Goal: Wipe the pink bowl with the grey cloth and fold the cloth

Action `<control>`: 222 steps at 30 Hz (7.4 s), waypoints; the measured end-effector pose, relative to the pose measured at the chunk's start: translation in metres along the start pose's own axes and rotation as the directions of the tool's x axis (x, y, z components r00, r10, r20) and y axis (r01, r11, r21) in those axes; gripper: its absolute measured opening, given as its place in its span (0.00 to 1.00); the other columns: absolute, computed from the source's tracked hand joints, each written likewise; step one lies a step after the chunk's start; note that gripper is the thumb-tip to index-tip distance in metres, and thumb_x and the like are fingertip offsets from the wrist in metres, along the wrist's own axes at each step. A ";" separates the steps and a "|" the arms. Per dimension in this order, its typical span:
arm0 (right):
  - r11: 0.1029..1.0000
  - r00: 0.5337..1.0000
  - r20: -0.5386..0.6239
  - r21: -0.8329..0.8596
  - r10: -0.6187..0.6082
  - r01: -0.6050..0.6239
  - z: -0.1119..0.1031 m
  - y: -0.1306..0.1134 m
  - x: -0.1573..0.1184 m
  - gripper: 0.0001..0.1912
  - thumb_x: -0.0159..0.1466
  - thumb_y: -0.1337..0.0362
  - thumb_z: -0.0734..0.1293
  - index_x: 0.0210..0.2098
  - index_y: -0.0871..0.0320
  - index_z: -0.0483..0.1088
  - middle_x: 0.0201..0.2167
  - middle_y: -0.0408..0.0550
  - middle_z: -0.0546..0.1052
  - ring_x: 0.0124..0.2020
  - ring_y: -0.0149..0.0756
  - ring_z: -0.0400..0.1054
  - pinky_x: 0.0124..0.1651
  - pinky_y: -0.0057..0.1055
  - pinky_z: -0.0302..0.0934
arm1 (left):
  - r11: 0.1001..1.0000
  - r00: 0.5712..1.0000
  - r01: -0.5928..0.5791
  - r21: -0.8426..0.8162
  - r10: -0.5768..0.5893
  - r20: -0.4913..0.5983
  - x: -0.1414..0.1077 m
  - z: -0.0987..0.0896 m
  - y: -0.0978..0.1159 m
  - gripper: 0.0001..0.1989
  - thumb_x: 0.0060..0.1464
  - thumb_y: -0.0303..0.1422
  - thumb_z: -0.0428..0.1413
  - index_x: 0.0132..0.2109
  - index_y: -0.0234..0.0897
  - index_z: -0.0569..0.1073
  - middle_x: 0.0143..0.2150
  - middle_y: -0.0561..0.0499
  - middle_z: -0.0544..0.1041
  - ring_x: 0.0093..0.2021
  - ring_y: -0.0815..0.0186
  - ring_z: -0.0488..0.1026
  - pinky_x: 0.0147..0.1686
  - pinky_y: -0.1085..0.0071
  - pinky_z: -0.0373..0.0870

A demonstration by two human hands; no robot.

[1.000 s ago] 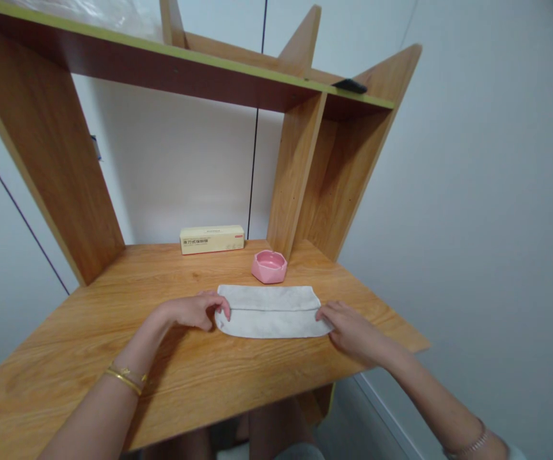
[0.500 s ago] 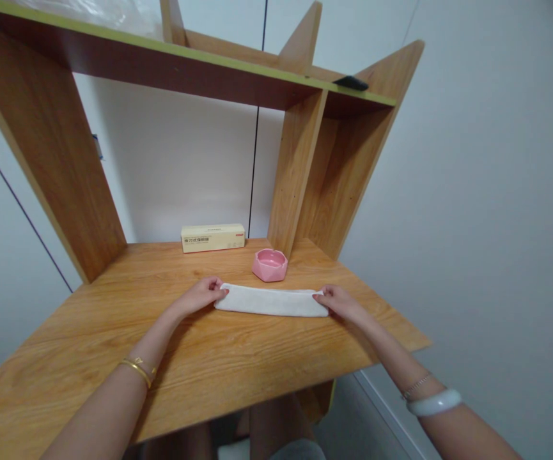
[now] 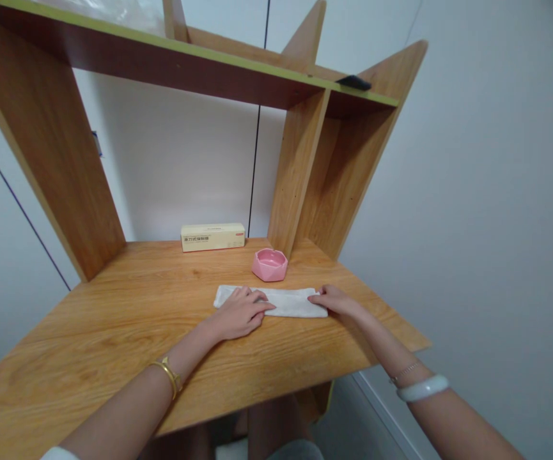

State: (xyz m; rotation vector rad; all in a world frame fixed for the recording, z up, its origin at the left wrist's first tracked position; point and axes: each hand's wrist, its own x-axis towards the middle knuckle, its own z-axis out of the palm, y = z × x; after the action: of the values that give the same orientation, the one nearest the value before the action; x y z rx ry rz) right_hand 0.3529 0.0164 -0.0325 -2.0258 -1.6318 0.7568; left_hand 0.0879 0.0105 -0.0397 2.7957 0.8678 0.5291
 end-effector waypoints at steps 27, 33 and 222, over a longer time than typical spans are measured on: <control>0.898 0.907 0.079 -0.125 -0.414 0.421 0.079 -0.171 0.005 0.13 0.63 0.63 0.54 0.46 0.61 0.59 0.25 0.48 0.74 0.19 0.31 0.66 0.23 0.24 0.58 | 0.791 0.567 0.558 -0.252 -0.585 -0.579 -0.027 -0.033 -0.061 0.09 0.44 0.27 0.44 0.22 0.39 0.65 0.25 0.52 0.71 0.34 0.63 0.65 0.38 0.67 0.58; 0.895 0.947 0.242 -0.342 -0.210 0.285 0.041 -0.118 0.005 0.21 0.59 0.53 0.59 0.16 0.59 0.61 0.13 0.47 0.66 0.19 0.32 0.64 0.22 0.25 0.55 | 0.803 0.732 0.586 -0.110 -0.582 -0.353 -0.021 -0.026 -0.058 0.13 0.44 0.26 0.43 0.19 0.38 0.68 0.21 0.50 0.72 0.29 0.63 0.66 0.35 0.67 0.57; 0.819 0.813 0.099 0.053 -0.574 0.572 0.173 -0.161 0.009 0.20 0.53 0.72 0.57 0.47 0.59 0.59 0.37 0.50 0.73 0.34 0.36 0.67 0.33 0.28 0.56 | 0.275 0.498 0.112 -0.955 -0.847 -0.186 -0.021 -0.009 -0.081 0.01 0.34 0.28 0.48 0.21 0.36 0.62 0.15 0.59 0.62 0.17 0.74 0.59 0.19 0.79 0.55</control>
State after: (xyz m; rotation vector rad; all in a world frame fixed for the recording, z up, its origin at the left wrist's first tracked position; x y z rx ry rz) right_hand 0.1221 0.0590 -0.0625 -1.3562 -2.1354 0.6539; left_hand 0.0269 0.0649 -0.0587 1.1178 1.1368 1.4352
